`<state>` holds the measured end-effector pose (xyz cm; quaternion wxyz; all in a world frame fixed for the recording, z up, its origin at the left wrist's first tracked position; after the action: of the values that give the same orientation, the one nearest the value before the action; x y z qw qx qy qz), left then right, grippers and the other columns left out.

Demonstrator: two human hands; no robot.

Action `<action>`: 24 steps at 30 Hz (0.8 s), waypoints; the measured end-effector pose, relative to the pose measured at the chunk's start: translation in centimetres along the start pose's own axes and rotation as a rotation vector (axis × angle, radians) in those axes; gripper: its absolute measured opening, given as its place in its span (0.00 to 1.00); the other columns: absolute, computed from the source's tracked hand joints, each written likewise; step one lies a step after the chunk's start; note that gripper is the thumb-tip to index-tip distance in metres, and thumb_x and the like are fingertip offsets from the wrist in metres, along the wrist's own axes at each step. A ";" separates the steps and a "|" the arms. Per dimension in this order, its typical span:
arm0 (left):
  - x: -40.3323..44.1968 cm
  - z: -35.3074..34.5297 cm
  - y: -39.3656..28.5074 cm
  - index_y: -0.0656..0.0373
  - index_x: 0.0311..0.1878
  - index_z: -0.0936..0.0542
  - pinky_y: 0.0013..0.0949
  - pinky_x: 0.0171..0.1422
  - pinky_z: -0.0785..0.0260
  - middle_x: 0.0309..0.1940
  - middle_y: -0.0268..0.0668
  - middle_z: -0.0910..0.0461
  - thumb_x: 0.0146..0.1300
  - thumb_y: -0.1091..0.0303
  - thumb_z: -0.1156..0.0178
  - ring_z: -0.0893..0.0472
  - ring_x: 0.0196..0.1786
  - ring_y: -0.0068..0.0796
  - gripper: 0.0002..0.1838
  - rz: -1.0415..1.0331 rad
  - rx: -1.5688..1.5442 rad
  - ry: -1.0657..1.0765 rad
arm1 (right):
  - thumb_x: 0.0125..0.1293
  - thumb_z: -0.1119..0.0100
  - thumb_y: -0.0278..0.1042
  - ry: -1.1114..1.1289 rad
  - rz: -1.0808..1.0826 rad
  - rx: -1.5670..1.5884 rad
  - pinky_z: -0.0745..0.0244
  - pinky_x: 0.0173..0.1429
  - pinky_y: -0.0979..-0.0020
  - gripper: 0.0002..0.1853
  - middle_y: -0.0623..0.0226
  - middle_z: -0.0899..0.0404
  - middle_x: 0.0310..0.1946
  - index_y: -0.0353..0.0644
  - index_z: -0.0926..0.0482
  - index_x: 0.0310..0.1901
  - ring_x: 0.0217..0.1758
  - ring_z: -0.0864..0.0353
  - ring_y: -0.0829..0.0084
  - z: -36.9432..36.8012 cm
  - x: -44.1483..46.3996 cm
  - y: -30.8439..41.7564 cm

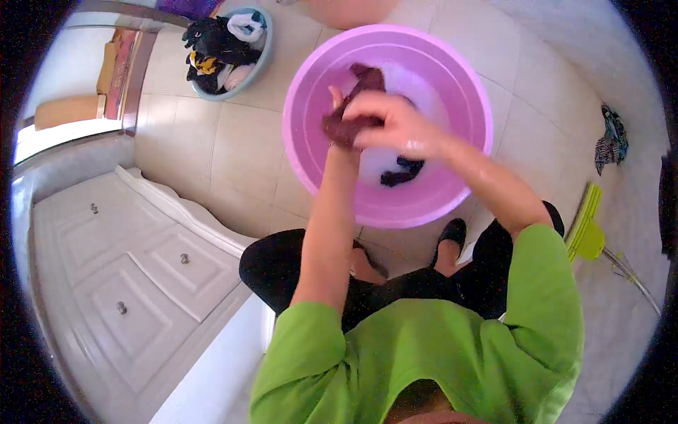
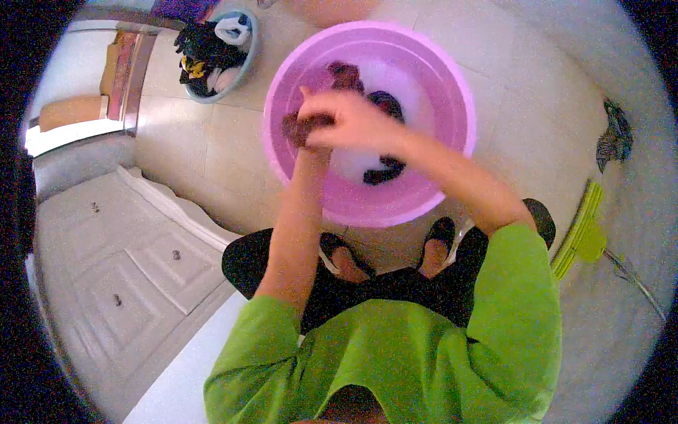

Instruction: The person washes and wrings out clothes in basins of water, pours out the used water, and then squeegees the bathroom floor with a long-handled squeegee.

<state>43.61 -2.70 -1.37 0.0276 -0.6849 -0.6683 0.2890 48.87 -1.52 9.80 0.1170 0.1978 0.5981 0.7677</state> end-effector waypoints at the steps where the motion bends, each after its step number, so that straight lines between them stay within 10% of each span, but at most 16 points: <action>1: -1.1 0.0 -0.1 0.58 0.57 0.40 0.40 0.59 0.45 0.53 0.39 0.36 0.53 0.33 0.65 0.34 0.52 0.38 0.39 -0.082 -0.020 0.018 | 0.48 0.44 0.26 0.031 0.048 0.003 0.37 0.46 0.75 0.11 0.67 0.31 0.33 0.36 0.29 0.36 0.40 0.32 0.77 -1.3 -0.8 1.3; 4: -2.6 -0.3 1.6 0.55 0.49 0.33 0.38 0.50 0.36 0.44 0.35 0.31 0.53 0.36 0.57 0.29 0.45 0.32 0.32 0.109 -0.141 -0.016 | 0.50 0.43 0.28 0.050 0.005 0.223 0.39 0.47 0.75 0.11 0.69 0.31 0.32 0.36 0.29 0.36 0.40 0.32 0.76 -3.8 -2.7 2.5; 10: -4.6 2.6 1.9 0.60 0.48 0.30 0.39 0.53 0.34 0.46 0.43 0.29 0.60 0.63 0.62 0.28 0.47 0.37 0.17 -0.242 0.290 -0.231 | 0.58 0.48 0.39 -0.408 -0.353 0.658 0.34 0.48 0.72 0.16 0.67 0.27 0.40 0.37 0.28 0.42 0.40 0.28 0.76 5.7 -0.8 -3.7; 11: -5.8 -0.7 2.4 0.60 0.48 0.30 0.41 0.51 0.33 0.46 0.43 0.28 0.60 0.65 0.62 0.27 0.46 0.39 0.17 -0.038 -0.269 -0.234 | 0.58 0.49 0.42 -0.466 -0.325 0.631 0.33 0.48 0.71 0.18 0.65 0.27 0.41 0.36 0.29 0.44 0.41 0.28 0.76 7.5 -0.7 -6.0; 14: -6.0 -2.6 1.7 0.60 0.48 0.30 0.44 0.49 0.32 0.45 0.43 0.28 0.59 0.65 0.61 0.27 0.45 0.41 0.17 -0.091 -0.197 -0.277 | 0.60 0.54 0.48 -0.682 -0.576 0.953 0.33 0.48 0.66 0.21 0.62 0.25 0.39 0.36 0.28 0.44 0.41 0.27 0.69 5.2 -3.4 -12.7; 17: -5.6 -1.0 2.1 0.60 0.48 0.29 0.45 0.50 0.34 0.46 0.43 0.28 0.58 0.64 0.60 0.27 0.46 0.40 0.18 -0.091 -0.152 -0.268 | 0.60 0.59 0.56 -0.699 -0.314 0.978 0.36 0.53 0.63 0.28 0.60 0.27 0.42 0.37 0.31 0.48 0.45 0.28 0.64 2.8 -4.9 -14.0; 19: -6.3 -3.4 2.3 0.60 0.48 0.29 0.45 0.51 0.34 0.46 0.43 0.29 0.58 0.63 0.60 0.28 0.47 0.41 0.18 -0.083 -0.235 -0.185 | 0.56 0.63 0.64 -0.684 -0.201 1.640 0.39 0.56 0.60 0.35 0.56 0.32 0.49 0.40 0.35 0.52 0.50 0.32 0.62 0.6 -5.0 -12.1; 24: -6.6 -1.7 4.2 0.60 0.50 0.31 0.46 0.54 0.37 0.48 0.43 0.30 0.58 0.60 0.61 0.30 0.50 0.41 0.20 0.019 -0.286 -0.252 | 0.53 0.63 0.68 -0.537 0.165 1.598 0.41 0.58 0.55 0.35 0.53 0.39 0.54 0.49 0.37 0.55 0.53 0.34 0.57 2.8 -4.3 -8.8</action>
<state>48.49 -8.69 0.59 -0.1569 -0.6465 -0.6942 0.2748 53.47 1.35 1.23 0.0236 0.4399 0.8965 0.0474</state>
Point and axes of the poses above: each hand's wrist, its own x-axis towards the middle knuckle, its own z-axis out of the back of the hand, y = z × x, the point moved 7 cm from there along x, towards the middle knuckle
